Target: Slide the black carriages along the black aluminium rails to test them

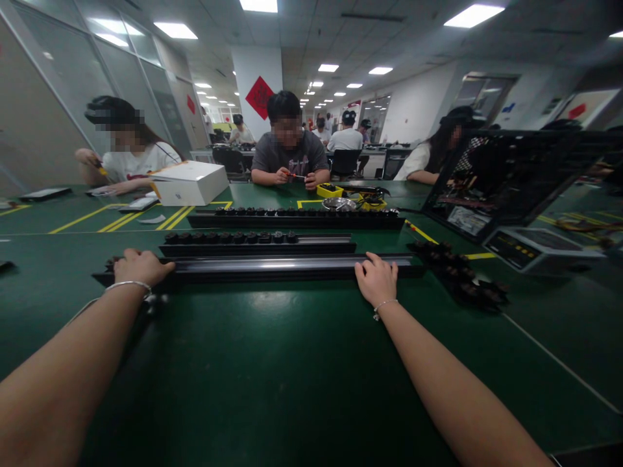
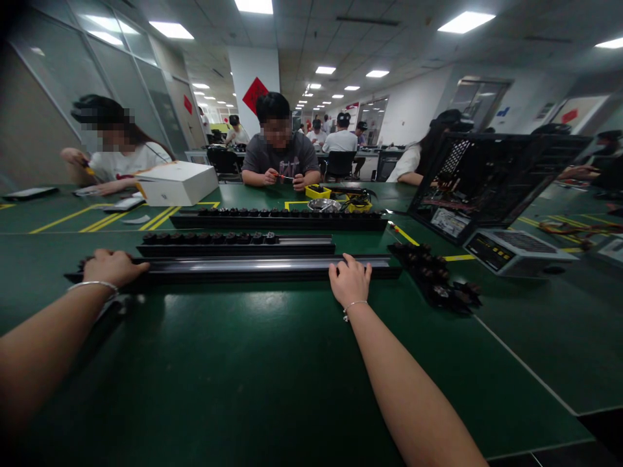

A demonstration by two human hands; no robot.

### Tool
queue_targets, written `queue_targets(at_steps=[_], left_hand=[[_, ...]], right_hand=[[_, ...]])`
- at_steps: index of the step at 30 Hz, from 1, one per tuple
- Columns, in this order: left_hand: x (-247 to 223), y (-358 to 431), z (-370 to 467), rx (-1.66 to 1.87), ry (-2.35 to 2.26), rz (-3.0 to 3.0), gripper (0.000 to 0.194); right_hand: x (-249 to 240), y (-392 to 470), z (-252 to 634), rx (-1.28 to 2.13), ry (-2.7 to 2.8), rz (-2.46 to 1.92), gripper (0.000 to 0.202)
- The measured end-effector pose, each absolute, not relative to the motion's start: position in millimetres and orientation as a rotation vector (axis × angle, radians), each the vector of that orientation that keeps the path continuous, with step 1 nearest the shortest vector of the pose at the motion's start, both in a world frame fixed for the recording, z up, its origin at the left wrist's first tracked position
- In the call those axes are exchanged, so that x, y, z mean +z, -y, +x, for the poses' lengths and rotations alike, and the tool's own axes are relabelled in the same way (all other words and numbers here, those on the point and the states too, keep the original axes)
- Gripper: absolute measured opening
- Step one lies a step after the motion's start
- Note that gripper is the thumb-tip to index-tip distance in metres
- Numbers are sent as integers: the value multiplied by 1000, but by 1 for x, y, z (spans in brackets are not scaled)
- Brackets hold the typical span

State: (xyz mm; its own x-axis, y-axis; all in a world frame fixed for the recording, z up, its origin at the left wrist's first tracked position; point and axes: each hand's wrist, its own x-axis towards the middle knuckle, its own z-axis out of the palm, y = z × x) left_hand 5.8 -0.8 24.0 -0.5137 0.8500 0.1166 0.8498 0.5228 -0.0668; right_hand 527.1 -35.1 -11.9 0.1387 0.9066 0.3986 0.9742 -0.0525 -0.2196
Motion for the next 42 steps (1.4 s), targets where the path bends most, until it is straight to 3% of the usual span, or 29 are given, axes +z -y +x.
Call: queue_targets(at_steps=[5, 15, 25, 35, 42], left_hand=[[23, 4, 16, -122, 2610, -1559, 51], [27, 14, 34, -228, 2790, -1365, 68], [33, 20, 51, -385, 2884, -1296, 64], [25, 20, 65, -625, 2835, -1368, 74], [17, 27, 99, -877, 2800, -1211, 63]], right_hand=[[-11, 35, 528, -200, 1809, -1998, 45], [-12, 35, 526, -229, 1799, -1990, 45], [-11, 35, 526, -207, 1806, -2000, 45], [-9, 36, 526, -154, 1807, -1995, 44], [-11, 35, 527, -156, 1803, -1973, 44]])
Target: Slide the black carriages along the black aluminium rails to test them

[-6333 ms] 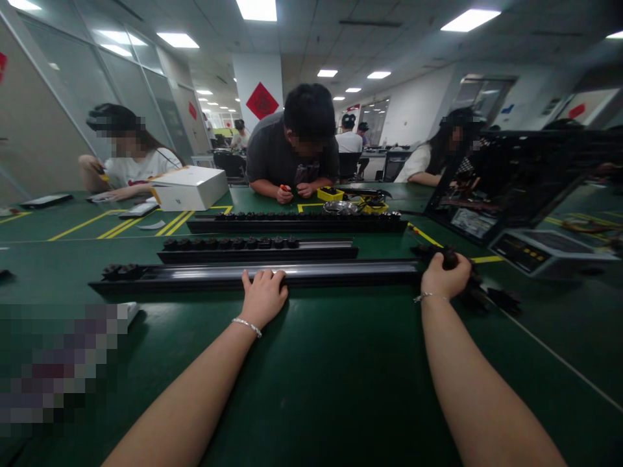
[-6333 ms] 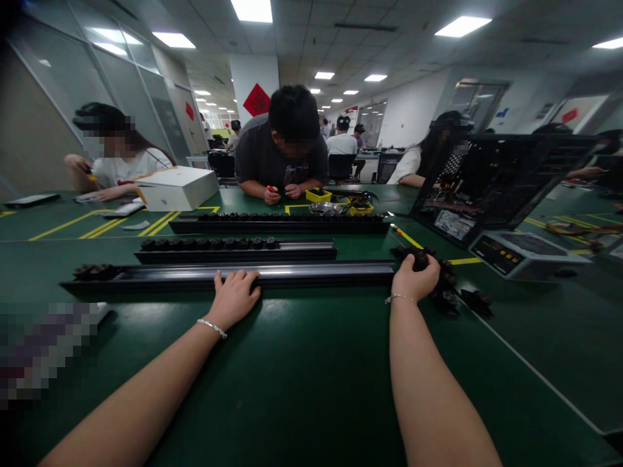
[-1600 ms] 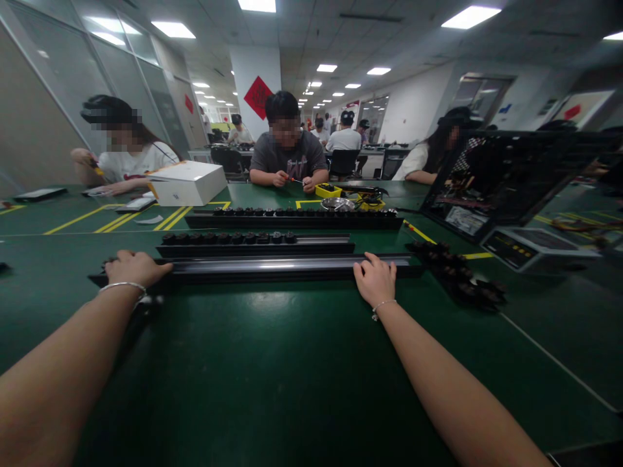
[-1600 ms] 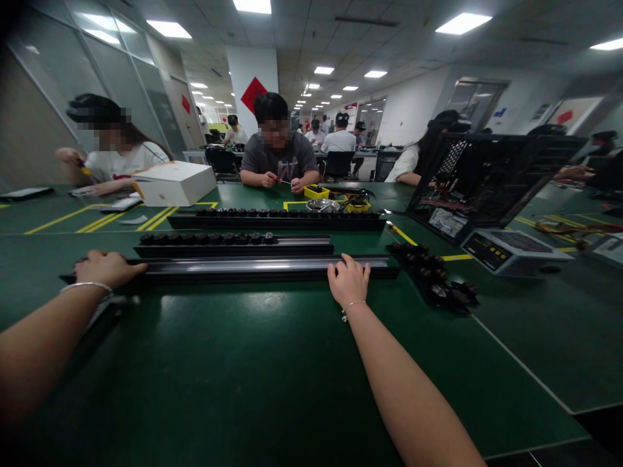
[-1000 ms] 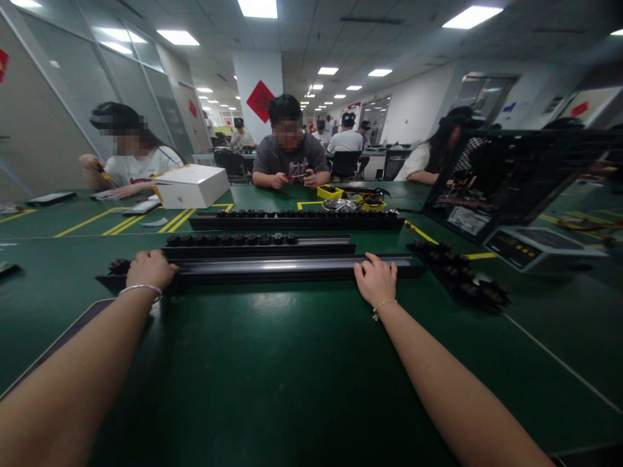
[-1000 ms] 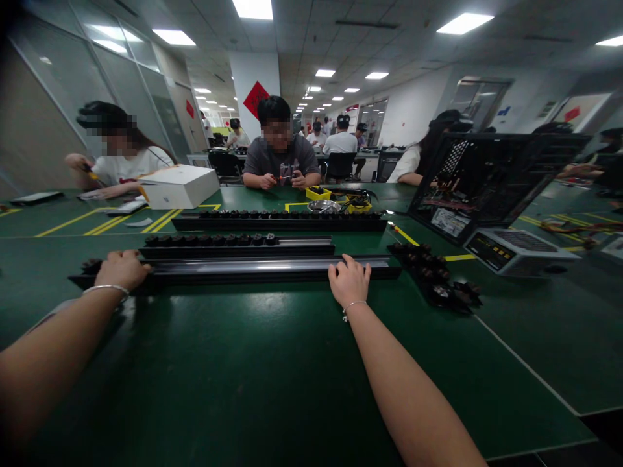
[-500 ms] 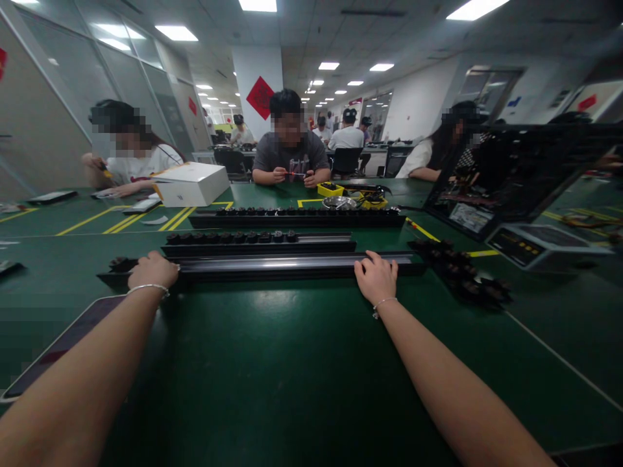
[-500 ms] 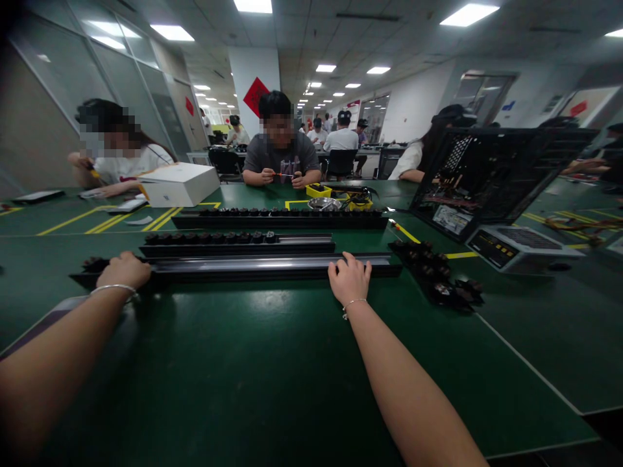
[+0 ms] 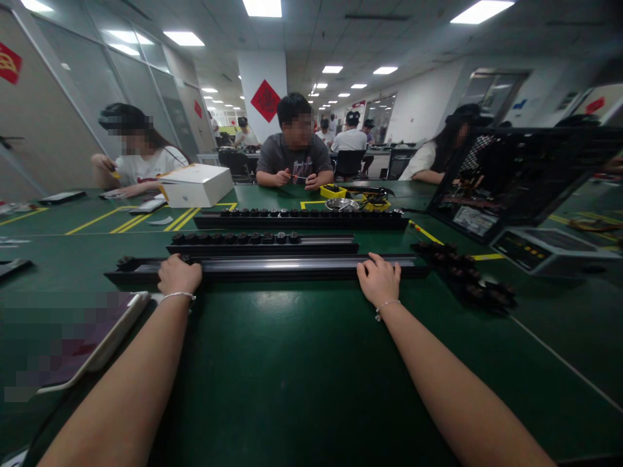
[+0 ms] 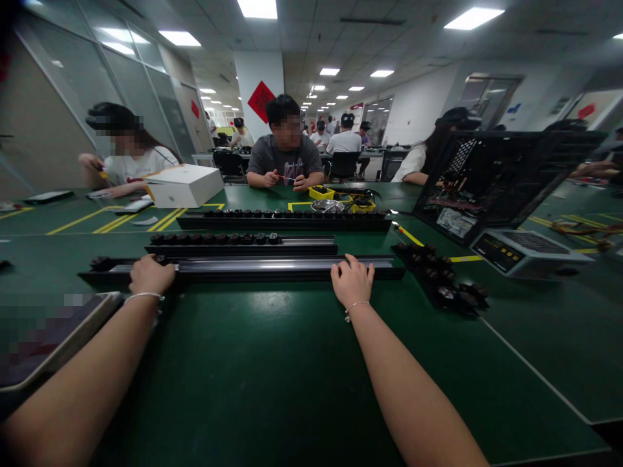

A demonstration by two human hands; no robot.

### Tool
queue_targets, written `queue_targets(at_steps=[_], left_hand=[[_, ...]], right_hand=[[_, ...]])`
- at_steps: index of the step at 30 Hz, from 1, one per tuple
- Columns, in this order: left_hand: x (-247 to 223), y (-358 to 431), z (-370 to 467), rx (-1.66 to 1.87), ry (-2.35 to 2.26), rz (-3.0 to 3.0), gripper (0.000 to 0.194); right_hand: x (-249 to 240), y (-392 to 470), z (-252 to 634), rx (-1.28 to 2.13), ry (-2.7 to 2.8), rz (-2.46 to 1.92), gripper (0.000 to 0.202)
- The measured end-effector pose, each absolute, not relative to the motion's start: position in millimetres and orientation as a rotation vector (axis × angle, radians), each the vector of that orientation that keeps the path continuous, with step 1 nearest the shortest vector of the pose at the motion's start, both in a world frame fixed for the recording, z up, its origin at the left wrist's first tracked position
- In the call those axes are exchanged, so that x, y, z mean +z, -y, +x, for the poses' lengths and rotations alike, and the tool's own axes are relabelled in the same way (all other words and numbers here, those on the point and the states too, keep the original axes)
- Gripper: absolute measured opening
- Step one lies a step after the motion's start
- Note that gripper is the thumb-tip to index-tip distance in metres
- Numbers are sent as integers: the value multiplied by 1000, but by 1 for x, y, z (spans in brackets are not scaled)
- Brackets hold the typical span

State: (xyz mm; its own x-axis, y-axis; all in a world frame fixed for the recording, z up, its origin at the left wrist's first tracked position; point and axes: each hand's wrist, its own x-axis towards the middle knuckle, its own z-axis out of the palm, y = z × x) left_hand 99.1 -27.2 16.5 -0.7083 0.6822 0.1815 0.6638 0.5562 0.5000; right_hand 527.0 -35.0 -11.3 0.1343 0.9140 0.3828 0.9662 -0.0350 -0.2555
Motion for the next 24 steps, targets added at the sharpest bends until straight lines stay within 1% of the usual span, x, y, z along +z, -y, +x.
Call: queue_targets(at_steps=[6, 24], left_hand=[[10, 33, 111, 999, -2774, 1177, 57], [11, 34, 99, 995, -2784, 1249, 55]], right_hand=[[-13, 35, 527, -195, 1785, -1986, 42], [-6, 38, 527, -145, 1819, -1998, 44]])
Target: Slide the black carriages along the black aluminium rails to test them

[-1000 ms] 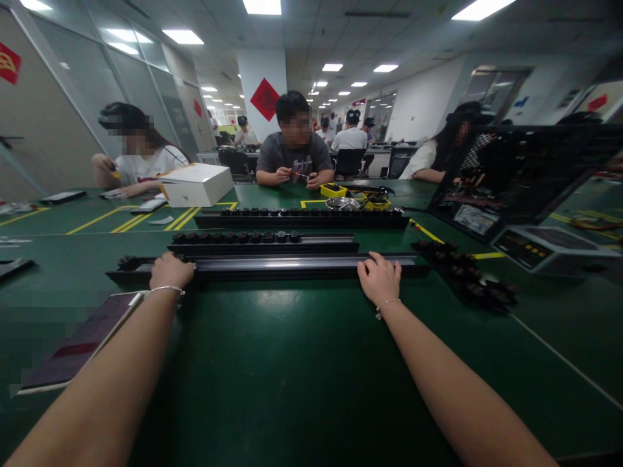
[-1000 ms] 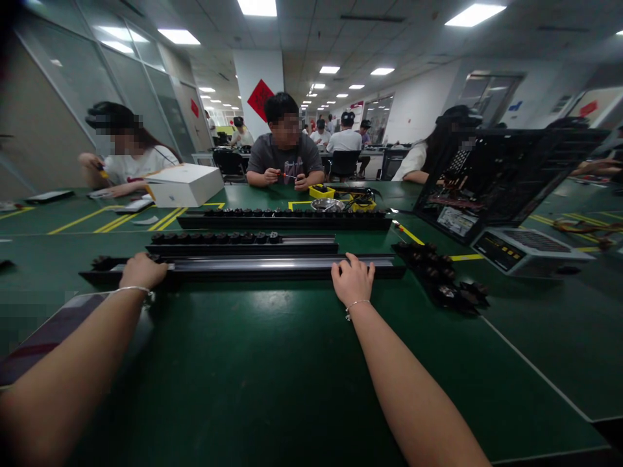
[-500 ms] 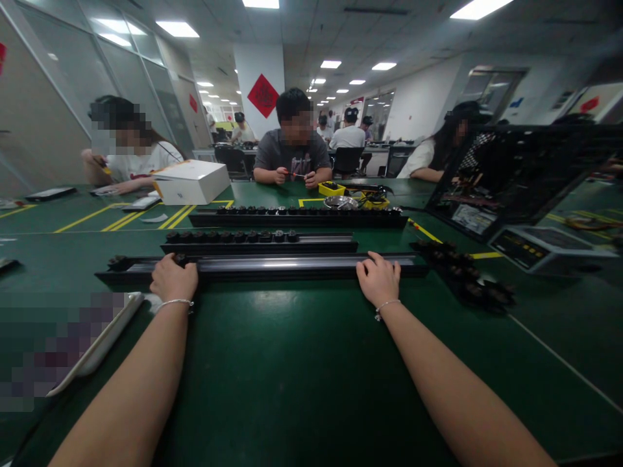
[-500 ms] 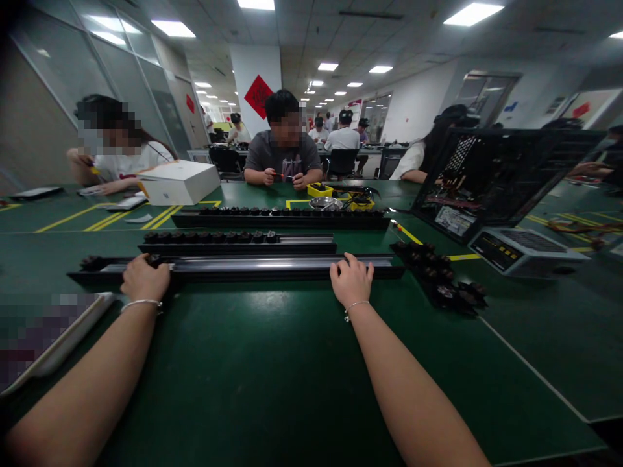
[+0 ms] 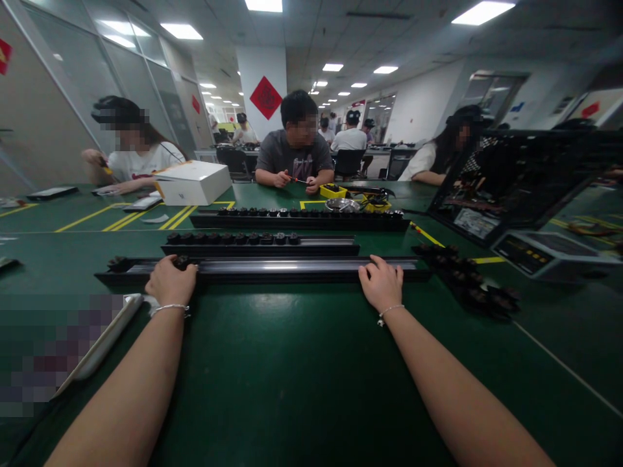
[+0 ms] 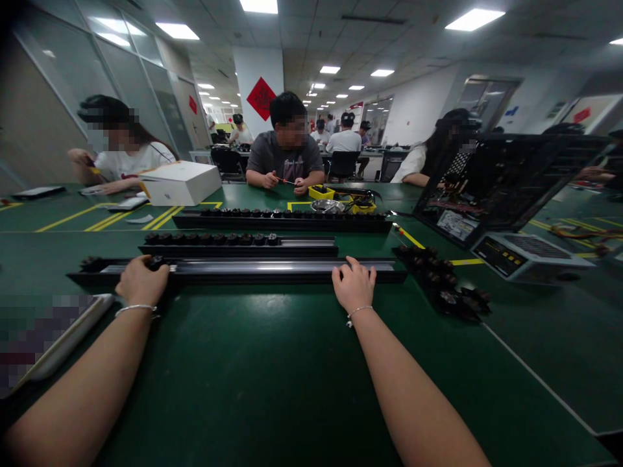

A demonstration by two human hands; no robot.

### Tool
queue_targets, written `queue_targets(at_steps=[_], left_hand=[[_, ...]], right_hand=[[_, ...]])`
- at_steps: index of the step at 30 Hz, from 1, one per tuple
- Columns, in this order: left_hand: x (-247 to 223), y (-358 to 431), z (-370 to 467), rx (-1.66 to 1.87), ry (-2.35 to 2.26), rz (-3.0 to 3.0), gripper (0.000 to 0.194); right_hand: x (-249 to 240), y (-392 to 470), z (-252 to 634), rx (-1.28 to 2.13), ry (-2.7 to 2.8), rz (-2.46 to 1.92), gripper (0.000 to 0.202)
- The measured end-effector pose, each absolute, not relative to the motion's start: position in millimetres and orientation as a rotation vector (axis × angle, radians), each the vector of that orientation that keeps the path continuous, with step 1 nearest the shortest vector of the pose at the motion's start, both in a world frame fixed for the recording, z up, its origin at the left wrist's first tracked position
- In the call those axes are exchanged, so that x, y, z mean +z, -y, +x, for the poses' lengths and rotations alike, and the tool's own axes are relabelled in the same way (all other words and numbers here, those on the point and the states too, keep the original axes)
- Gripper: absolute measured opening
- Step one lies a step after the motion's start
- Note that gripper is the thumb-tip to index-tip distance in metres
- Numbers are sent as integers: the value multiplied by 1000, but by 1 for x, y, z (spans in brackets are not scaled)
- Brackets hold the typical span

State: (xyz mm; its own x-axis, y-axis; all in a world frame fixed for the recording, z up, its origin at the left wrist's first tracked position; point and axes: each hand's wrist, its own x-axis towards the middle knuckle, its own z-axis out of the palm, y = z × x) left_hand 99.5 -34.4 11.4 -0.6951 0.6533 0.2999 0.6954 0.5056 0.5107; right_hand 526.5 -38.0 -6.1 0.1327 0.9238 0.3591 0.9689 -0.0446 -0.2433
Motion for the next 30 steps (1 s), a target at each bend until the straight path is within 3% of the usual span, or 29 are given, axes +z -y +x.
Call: queue_targets(at_steps=[30], left_hand=[[15, 36, 105, -976, 2690, -1188, 49]], right_hand=[[-7, 36, 528, -172, 1840, -1996, 46]])
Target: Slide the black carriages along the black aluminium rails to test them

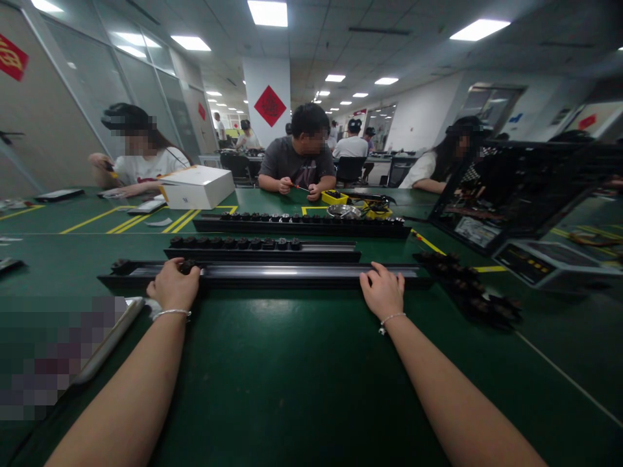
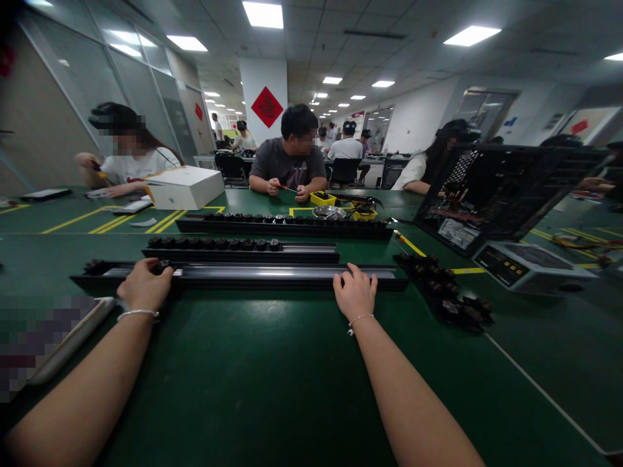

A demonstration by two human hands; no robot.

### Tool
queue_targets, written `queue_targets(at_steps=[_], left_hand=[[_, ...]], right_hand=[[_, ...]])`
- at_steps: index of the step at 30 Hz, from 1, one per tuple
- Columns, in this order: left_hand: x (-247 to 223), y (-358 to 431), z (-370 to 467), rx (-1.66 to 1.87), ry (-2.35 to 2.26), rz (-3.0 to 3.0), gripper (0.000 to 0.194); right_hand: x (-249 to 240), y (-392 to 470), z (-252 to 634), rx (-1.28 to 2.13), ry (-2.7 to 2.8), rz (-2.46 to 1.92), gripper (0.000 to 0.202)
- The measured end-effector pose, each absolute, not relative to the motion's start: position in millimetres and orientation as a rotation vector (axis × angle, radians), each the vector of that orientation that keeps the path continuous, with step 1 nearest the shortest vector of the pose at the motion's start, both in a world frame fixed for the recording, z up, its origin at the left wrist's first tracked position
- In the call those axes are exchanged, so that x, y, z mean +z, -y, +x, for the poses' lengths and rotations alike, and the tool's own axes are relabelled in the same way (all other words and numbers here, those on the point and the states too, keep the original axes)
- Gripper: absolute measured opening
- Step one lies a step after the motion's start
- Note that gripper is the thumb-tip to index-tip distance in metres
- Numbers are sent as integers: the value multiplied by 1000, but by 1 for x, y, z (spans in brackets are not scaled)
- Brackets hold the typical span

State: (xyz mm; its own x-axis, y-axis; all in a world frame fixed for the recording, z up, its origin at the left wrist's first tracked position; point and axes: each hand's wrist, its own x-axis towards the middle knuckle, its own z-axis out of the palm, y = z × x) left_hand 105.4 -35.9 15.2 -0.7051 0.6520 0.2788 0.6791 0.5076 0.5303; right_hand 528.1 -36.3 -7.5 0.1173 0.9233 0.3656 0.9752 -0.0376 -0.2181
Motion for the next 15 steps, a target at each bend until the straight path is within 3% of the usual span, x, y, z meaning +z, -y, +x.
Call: queue_targets(at_steps=[15], left_hand=[[8, 33, 104, -1014, 2636, -1238, 45]], right_hand=[[-10, 35, 528, -227, 1824, -2013, 44]])
